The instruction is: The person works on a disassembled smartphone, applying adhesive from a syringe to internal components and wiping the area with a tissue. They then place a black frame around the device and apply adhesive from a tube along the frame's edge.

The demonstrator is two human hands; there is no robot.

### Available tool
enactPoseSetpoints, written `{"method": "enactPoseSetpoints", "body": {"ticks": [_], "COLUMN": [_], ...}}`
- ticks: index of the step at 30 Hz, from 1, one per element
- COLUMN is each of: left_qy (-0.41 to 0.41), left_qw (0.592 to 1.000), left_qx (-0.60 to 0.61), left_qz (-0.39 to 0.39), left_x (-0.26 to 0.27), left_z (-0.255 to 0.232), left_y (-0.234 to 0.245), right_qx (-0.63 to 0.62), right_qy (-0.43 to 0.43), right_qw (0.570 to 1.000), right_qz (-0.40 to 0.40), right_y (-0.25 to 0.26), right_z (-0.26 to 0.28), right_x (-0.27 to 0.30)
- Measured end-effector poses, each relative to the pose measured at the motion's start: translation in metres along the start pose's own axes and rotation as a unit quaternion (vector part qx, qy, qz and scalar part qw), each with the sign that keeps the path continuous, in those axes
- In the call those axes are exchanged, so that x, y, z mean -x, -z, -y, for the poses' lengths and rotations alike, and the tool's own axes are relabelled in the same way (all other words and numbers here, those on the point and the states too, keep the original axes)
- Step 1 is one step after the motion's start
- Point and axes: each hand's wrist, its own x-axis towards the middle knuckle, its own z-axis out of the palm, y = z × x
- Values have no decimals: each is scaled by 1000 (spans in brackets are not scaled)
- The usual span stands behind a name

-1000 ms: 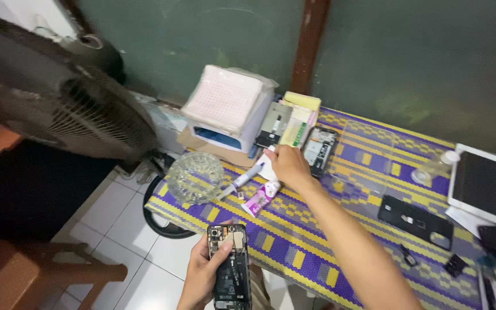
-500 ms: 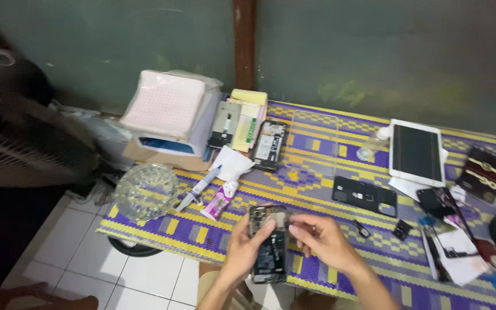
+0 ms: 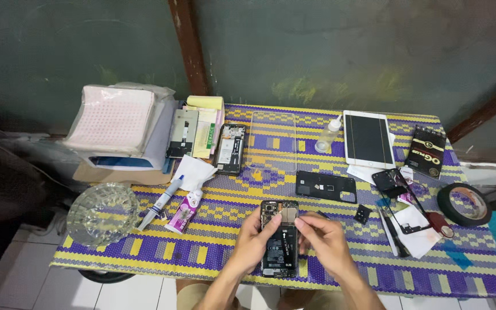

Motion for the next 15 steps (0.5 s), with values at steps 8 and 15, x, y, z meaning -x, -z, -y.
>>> {"method": "enactPoseSetpoints", "body": {"ticks": [8, 15], "left_qy": [10, 23], "left_qw": [999, 999], "left_qx": [-32, -41], "left_qz": [16, 3], "left_x": [0, 1], "left_z": [-10, -9], "left_y": [-2, -2], "right_qx": [-9, -1], "right_qy": [-5, -13], "right_qw": [997, 998], "right_qz": [71, 61], "right_y": [13, 5], "right_z": [11, 18], "right_x": [-2, -7]}}
